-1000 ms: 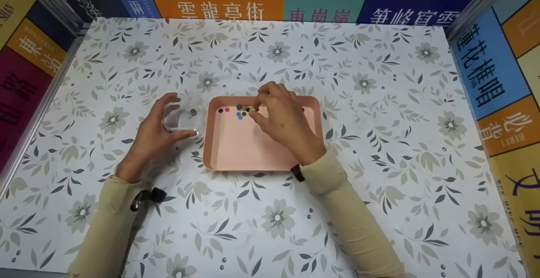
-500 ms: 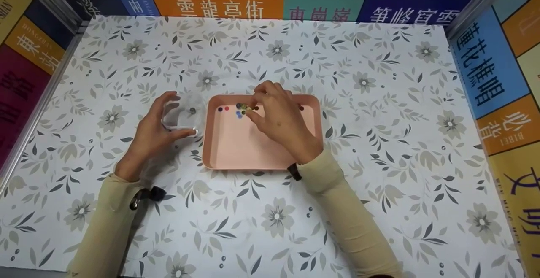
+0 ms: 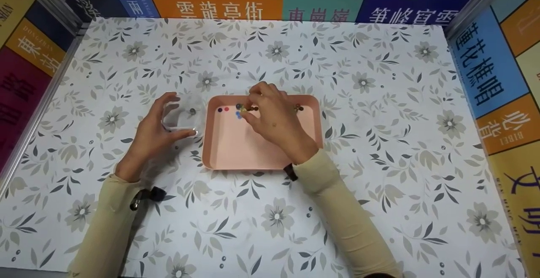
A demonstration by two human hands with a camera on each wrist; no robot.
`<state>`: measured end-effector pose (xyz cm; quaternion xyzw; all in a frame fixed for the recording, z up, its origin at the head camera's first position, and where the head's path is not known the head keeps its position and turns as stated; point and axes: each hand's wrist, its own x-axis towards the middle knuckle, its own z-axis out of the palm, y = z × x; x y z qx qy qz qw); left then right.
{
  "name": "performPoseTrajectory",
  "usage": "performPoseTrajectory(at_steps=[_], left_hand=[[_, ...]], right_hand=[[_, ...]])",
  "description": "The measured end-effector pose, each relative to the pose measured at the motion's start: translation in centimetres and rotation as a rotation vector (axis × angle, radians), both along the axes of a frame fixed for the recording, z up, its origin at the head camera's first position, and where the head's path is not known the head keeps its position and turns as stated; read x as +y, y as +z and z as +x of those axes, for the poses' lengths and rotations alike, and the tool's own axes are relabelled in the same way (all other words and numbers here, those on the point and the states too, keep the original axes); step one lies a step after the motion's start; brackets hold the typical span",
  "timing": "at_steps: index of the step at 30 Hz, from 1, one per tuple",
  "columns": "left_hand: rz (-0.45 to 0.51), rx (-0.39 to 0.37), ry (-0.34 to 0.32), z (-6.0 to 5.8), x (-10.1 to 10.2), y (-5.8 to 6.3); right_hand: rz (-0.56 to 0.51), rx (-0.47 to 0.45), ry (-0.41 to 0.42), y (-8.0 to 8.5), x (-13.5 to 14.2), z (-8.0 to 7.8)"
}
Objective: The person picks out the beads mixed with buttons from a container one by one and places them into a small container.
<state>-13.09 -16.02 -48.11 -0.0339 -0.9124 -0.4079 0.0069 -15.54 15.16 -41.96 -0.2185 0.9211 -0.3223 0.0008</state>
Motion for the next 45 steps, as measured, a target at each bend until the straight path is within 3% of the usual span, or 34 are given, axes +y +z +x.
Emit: performPoseTrajectory(at_steps=[17, 32, 45], left_hand=[[0.01, -0.002, 0.005, -0.2, 0.0, -0.1], [0.009, 0.003, -0.01, -0.3, -0.2, 0.6], [-0.074, -0.122, -0.048, -1.1, 0.1, 2.6]], right_hand=[[-0.023, -0.017, 0.02, 0.0, -1.3, 0.1], [-0.014, 0.009, 0.067, -0.6, -2.6, 0.6], [-0.001, -0.01, 0.056, -0.8, -2.9, 0.6]])
